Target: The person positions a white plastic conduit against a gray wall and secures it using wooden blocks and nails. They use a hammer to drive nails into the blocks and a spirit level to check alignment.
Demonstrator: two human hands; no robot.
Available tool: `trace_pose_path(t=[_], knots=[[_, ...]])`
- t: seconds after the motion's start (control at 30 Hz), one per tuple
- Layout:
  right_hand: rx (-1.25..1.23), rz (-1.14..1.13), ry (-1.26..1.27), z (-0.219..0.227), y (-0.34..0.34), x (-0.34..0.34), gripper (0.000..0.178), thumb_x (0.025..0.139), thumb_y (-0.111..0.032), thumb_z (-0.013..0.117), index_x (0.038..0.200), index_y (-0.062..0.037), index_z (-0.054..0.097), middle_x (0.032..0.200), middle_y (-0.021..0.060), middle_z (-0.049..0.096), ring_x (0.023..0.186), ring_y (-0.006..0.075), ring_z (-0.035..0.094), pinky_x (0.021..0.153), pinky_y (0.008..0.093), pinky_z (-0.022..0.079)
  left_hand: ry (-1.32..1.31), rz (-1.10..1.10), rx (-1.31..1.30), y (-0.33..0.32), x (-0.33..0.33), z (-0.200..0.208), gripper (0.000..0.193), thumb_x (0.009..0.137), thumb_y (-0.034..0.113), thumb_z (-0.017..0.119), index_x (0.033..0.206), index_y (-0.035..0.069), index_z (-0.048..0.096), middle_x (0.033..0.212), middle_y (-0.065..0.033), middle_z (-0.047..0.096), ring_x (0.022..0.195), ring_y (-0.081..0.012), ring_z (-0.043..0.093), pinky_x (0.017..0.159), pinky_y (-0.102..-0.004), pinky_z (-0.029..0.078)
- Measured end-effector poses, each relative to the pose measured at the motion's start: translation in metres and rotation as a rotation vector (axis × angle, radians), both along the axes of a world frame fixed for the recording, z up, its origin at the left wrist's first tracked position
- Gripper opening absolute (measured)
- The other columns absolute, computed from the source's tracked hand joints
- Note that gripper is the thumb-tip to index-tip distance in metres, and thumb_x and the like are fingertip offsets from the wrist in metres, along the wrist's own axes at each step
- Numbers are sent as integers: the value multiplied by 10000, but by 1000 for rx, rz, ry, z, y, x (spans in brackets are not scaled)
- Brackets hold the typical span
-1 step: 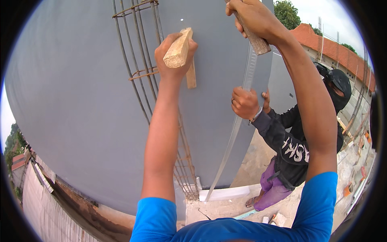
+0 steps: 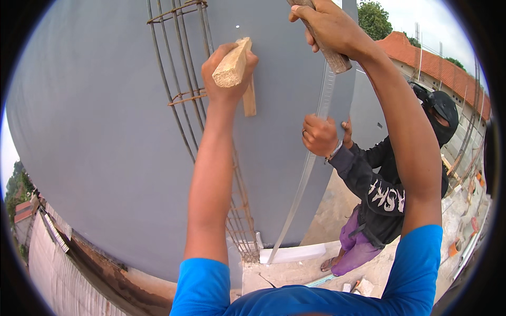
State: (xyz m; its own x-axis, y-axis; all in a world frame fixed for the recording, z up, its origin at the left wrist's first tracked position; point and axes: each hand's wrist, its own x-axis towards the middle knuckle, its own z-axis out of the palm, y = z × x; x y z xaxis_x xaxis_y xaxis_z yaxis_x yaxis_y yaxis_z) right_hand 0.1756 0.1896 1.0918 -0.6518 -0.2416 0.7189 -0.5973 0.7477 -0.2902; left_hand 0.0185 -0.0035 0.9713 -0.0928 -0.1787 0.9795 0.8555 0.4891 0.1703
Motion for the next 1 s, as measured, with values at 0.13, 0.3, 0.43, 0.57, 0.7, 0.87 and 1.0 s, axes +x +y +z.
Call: trace_pose_path(t=[0.13,0.3,0.43,0.57,0.7,0.87,1.0], knots=[[293,-130,276,-29,11,-50,541,1128,-248,453,1659,-206,357,805,248,693,652,343,671,706,492,539,-65,-59,-15,-1,7,12,377,878,304,880,1093,15,768,911,-113,808,820,-197,800,749,-321,652],[145,-102,375,-36,5,-50,526,1130,-245,451,1645,-197,356,790,270,701,699,414,705,730,544,539,-14,69,-60,5,3,22,359,875,296,876,1081,21,773,899,-110,808,814,-197,800,740,-318,649],[131,-82,395,-41,5,-56,522,1127,-237,455,1637,-191,352,815,273,717,731,432,723,736,551,548,38,91,-69,8,1,21,345,878,303,872,1064,28,775,871,-106,805,792,-189,800,722,-316,647],[240,-146,259,-41,0,-51,533,1121,-201,456,1635,-135,332,1001,268,681,871,419,708,825,533,560,2,120,-98,1,3,22,325,882,303,869,1040,35,775,840,-98,801,767,-185,800,701,-317,650],[151,8,686,1,-7,-22,552,1136,-169,426,1645,-26,267,1514,336,510,1366,461,563,1161,531,437,58,133,-91,2,2,19,309,885,298,865,1032,40,777,821,-90,798,765,-183,801,699,-316,655],[-23,167,952,-29,-21,-41,535,1143,-152,416,1635,-7,264,1609,359,411,1491,495,448,1226,523,383,51,98,-73,9,0,20,309,891,301,859,1033,39,778,837,-93,800,776,-183,800,705,-313,653],[67,44,384,-38,-25,-12,539,1139,-133,418,1638,-8,254,1603,349,420,1494,491,446,1227,517,384,-40,16,13,2,11,24,271,827,262,799,923,8,793,749,-111,771,670,-241,763,648,-351,617]])
